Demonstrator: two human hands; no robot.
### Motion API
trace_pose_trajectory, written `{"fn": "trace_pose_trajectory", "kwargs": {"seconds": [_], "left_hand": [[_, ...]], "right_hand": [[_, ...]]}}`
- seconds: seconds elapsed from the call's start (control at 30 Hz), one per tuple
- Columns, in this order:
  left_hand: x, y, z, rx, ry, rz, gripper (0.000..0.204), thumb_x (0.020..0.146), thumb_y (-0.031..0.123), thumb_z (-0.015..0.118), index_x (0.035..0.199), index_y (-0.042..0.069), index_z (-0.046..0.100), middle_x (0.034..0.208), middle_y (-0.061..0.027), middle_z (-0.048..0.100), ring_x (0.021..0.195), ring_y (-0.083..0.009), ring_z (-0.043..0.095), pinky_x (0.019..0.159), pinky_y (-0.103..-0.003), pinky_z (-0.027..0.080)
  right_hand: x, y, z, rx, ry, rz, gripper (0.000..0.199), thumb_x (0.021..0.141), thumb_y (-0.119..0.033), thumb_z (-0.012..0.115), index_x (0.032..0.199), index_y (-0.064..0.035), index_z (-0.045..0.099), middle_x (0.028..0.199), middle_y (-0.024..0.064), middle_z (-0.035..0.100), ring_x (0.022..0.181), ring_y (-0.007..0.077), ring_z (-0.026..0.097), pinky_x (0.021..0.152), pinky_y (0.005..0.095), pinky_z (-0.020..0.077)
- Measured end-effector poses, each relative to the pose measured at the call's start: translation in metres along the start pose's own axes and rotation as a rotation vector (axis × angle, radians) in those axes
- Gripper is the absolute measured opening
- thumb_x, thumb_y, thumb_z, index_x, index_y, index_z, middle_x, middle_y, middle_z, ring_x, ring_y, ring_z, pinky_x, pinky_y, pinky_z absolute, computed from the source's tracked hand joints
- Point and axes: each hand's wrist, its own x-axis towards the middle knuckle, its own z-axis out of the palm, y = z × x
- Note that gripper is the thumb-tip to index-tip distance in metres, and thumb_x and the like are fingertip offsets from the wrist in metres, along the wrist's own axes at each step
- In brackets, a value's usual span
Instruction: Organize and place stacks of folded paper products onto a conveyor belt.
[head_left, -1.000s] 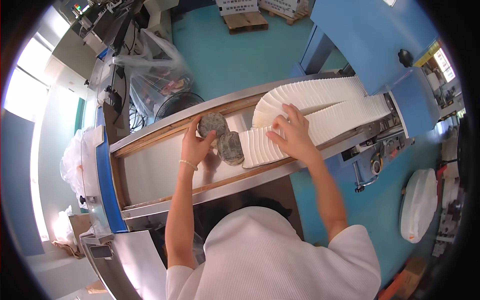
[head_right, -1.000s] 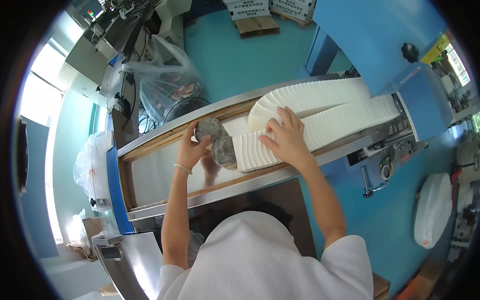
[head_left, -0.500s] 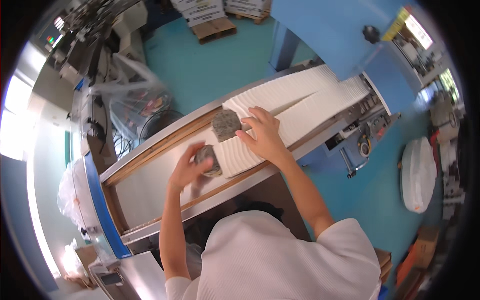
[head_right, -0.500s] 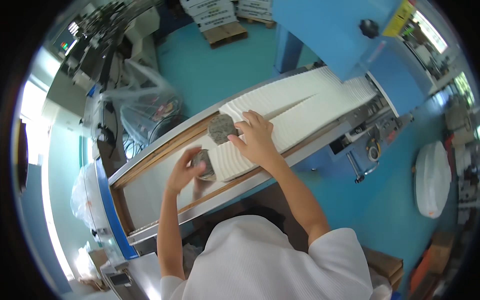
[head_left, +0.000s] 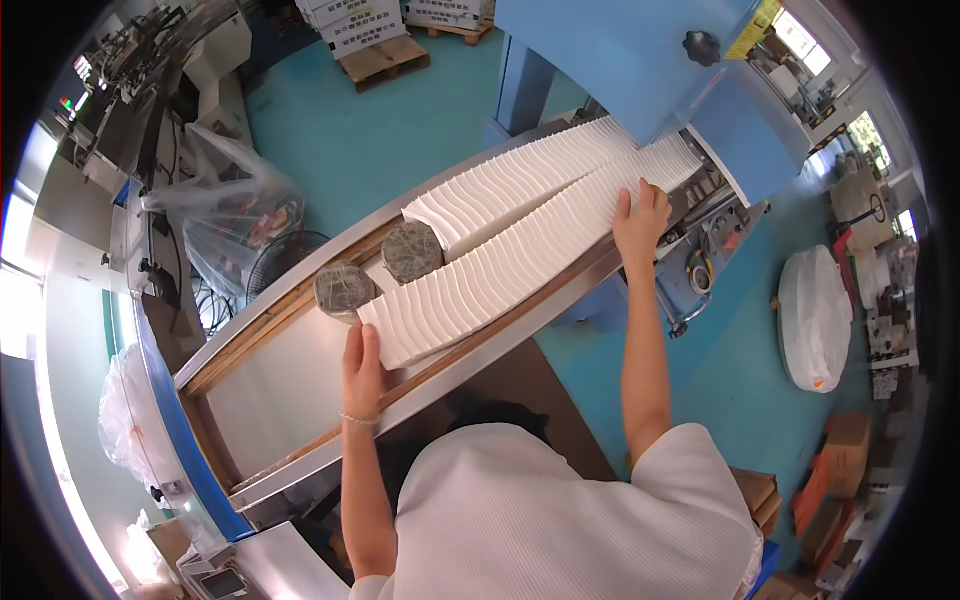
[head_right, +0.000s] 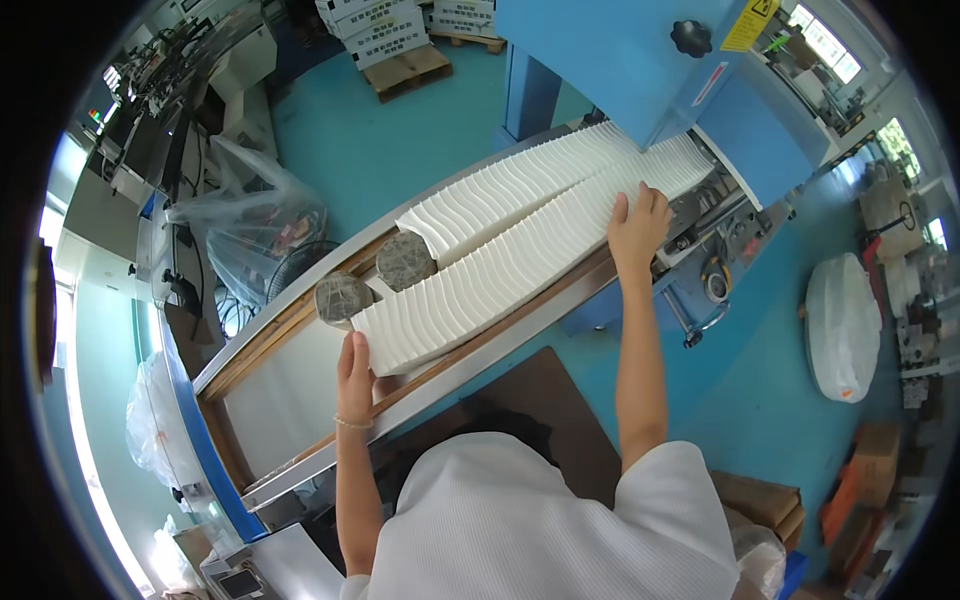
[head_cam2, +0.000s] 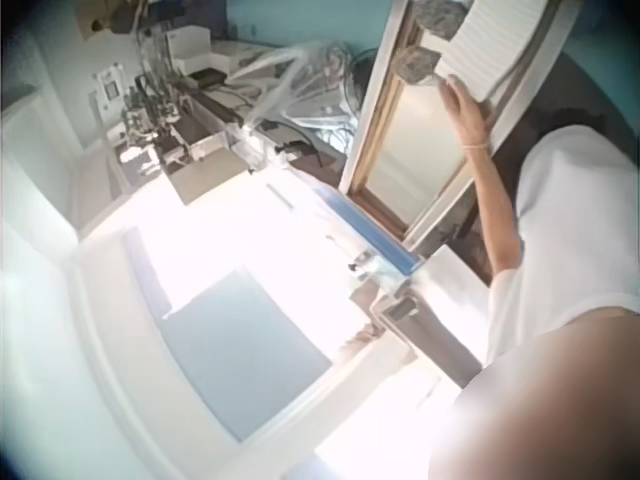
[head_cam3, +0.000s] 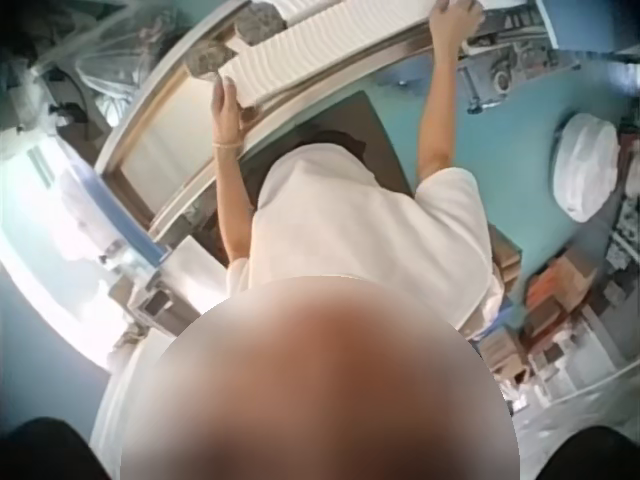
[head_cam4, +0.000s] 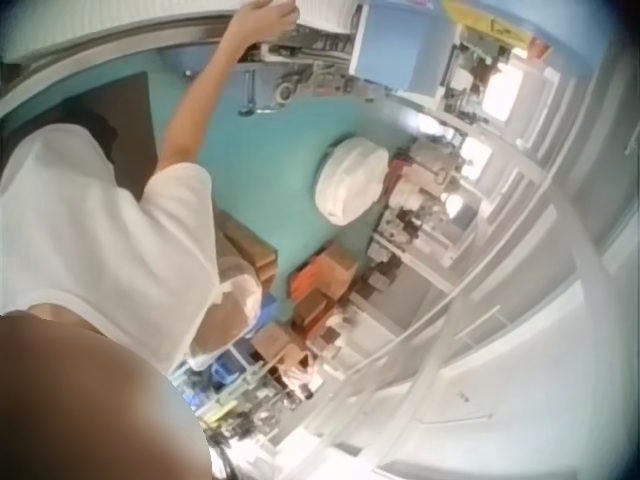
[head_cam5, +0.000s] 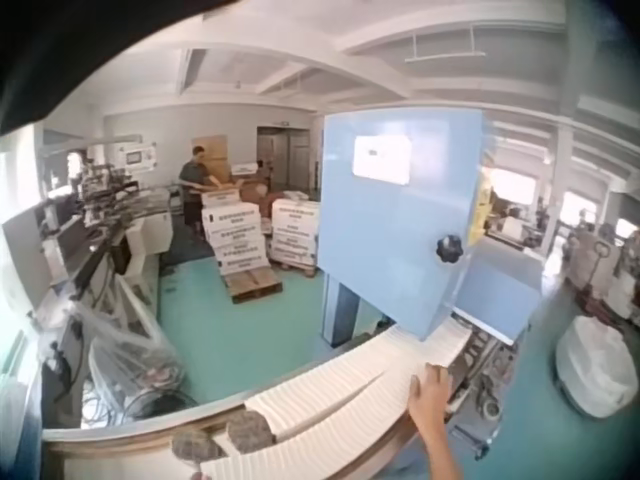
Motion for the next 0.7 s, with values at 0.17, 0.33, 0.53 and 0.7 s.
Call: {"fn": "trace_pose_trajectory", "kwargs": {"seconds": [0.17, 0.33, 0.53, 0.7], "left_hand": [[-0.012, -0.001, 0.023, 0.046, -0.014, 0.083, 0.053, 0.097, 0.030, 0.059, 0.136, -0.001, 0.040, 0.128, -0.0119, 0.054, 0.116, -0.0191, 0.050, 0.101, -0.033, 0.039], [-0.015, 0.002, 0.021, 0.050, -0.022, 0.100, 0.053, 0.097, 0.030, 0.059, 0.136, -0.001, 0.040, 0.126, -0.0125, 0.055, 0.116, -0.0193, 0.050, 0.101, -0.033, 0.039], [-0.023, 0.004, 0.002, 0.050, 0.051, 0.025, 0.051, 0.098, 0.033, 0.056, 0.134, -0.001, 0.043, 0.124, -0.0117, 0.055, 0.114, -0.0187, 0.050, 0.100, -0.032, 0.039], [-0.047, 0.012, -0.081, 0.187, 0.239, -0.127, 0.048, 0.098, 0.035, 0.057, 0.129, -0.001, 0.051, 0.116, -0.0096, 0.062, 0.103, -0.0168, 0.058, 0.091, -0.030, 0.046]], "right_hand": [[0.001, 0.006, 0.013, -0.110, -0.025, -0.021, 0.027, 0.088, -0.023, 0.063, 0.105, -0.0013, 0.063, 0.102, 0.0170, 0.056, 0.093, 0.0378, 0.051, 0.079, 0.0486, 0.0435], [0.005, 0.009, 0.010, -0.098, -0.061, -0.055, 0.021, 0.087, -0.022, 0.062, 0.095, -0.0022, 0.064, 0.098, 0.0150, 0.056, 0.093, 0.0361, 0.051, 0.078, 0.0488, 0.0422], [0.003, -0.025, 0.002, -0.178, -0.151, -0.100, 0.022, 0.087, -0.024, 0.058, 0.086, -0.0031, 0.064, 0.102, 0.0122, 0.056, 0.098, 0.0337, 0.050, 0.080, 0.0502, 0.0396], [-0.018, -0.065, -0.033, 0.580, -0.865, 0.237, 0.042, 0.087, -0.042, 0.067, 0.098, -0.0019, 0.064, 0.099, 0.0149, 0.066, 0.087, 0.0297, 0.065, 0.074, 0.0347, 0.0497]]}}
